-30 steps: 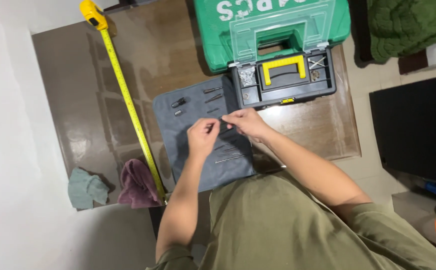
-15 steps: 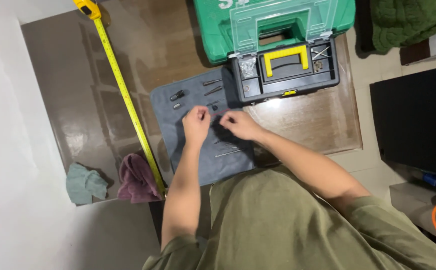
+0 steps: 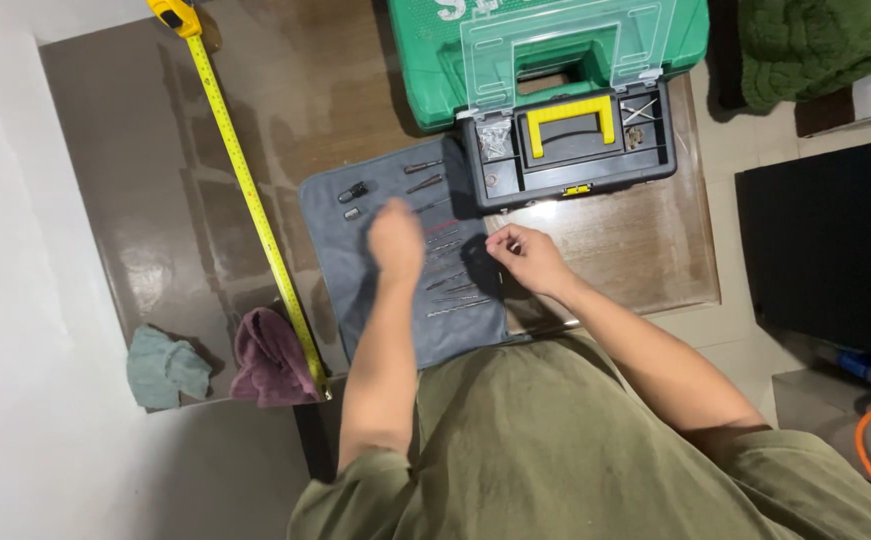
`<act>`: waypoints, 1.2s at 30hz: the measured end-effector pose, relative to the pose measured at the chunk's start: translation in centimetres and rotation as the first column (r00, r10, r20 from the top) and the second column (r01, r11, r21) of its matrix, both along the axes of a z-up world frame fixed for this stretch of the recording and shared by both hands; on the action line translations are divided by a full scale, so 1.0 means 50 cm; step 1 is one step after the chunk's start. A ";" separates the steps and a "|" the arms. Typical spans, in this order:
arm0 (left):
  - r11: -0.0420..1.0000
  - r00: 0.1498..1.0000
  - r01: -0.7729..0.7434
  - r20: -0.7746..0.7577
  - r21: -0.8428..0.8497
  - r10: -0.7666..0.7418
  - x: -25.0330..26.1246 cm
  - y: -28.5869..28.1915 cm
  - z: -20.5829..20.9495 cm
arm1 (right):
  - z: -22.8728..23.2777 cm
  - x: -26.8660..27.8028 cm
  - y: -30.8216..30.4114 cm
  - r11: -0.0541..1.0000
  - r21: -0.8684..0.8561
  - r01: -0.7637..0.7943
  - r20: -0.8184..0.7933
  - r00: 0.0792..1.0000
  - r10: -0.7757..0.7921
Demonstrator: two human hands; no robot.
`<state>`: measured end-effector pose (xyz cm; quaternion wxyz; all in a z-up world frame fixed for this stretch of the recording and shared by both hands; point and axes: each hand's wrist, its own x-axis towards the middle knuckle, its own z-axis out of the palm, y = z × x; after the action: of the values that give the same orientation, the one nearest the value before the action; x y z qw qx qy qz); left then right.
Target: Organize and clean various drill bits and small hardware inside a multi-compartment toolbox.
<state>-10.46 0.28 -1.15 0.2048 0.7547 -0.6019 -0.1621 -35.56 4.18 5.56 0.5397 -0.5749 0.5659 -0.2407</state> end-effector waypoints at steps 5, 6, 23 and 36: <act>0.998 0.994 -0.048 0.094 -0.033 0.051 0.140 0.043 0.014 | 0.175 0.009 -0.053 0.985 -0.166 0.044 -0.257 0.962 -0.087; 0.998 0.989 -0.066 0.135 0.013 0.063 0.153 0.044 0.017 | 0.188 0.007 -0.068 0.970 -0.238 0.040 -0.319 0.940 -0.117; 0.983 0.967 0.145 -0.195 -0.108 -0.164 -0.167 -0.071 0.247 | 0.099 0.001 -0.230 0.742 -0.430 -0.514 -0.694 0.714 0.093; 0.958 0.892 0.159 -0.381 -0.240 -0.244 -0.175 -0.009 0.242 | 0.138 -0.004 -0.229 0.863 -0.309 -0.400 -0.520 0.830 0.199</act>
<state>-19.23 -0.18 10.97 0.3832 0.6127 -0.6347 -0.2738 -35.76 -7.27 12.46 0.2862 -0.7980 0.5176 -0.1156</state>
